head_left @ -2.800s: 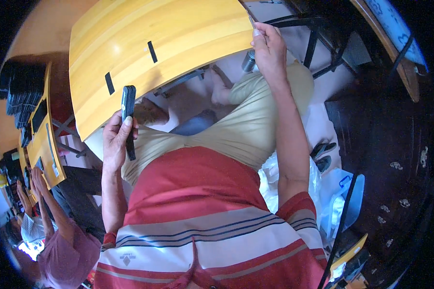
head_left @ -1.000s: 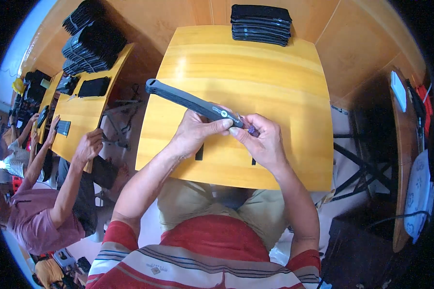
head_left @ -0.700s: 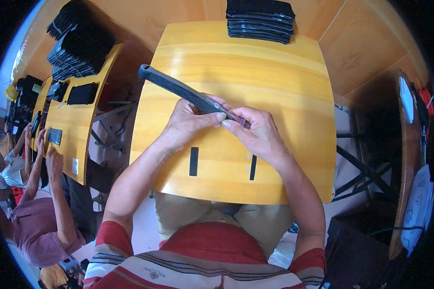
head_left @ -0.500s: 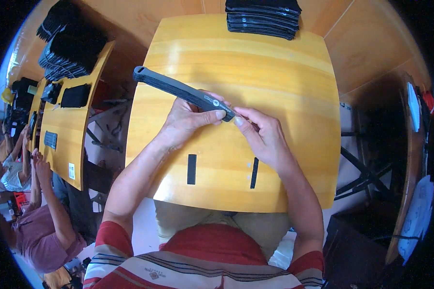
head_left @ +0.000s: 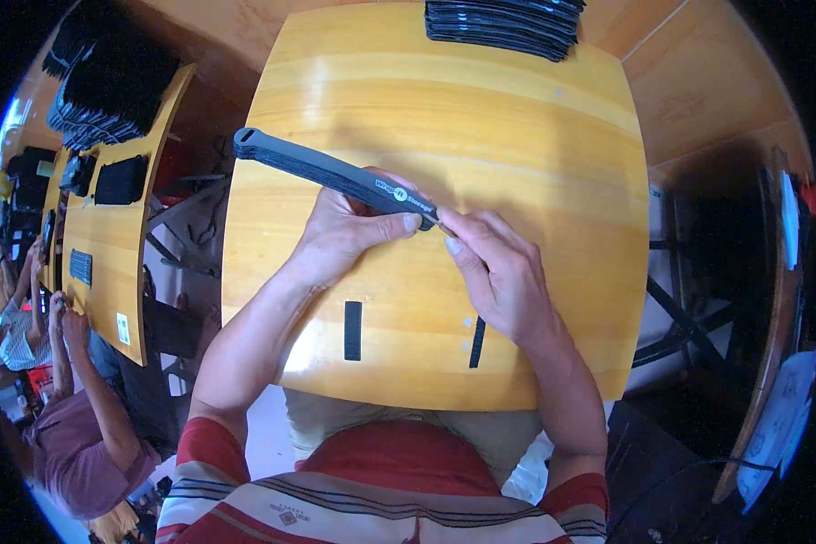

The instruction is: Applying adhesive labels and strips to leather straps using a pointed tool for alignment.

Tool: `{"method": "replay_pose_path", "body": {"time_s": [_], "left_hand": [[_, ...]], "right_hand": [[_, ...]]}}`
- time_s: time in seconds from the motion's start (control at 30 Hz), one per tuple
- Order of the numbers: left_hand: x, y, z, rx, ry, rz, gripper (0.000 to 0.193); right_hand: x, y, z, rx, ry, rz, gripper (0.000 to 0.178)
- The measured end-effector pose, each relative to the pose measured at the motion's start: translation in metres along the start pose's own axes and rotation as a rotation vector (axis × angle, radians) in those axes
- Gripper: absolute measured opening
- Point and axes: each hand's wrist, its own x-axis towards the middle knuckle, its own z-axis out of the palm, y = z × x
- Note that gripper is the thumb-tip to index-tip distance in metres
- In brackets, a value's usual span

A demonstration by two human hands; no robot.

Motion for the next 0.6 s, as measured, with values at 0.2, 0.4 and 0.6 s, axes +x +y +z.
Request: {"method": "replay_pose_path", "body": {"time_s": [0.2,0.4,0.6], "left_hand": [[0.0016,-0.004,-0.0001,0.008,-0.005,0.043,0.027],[0.0005,-0.0043,0.0003,0.025,-0.014,0.07,0.029],[0.001,-0.0065,0.002,0.057,0.005,0.085,0.028]], "right_hand": [[-0.0009,0.0001,0.0005,-0.063,-0.024,-0.022,0.03],[-0.0022,0.0054,0.0027,-0.085,-0.02,-0.046,0.035],[-0.0025,0.0055,0.0028,-0.11,-0.03,-0.027,0.039]]}}
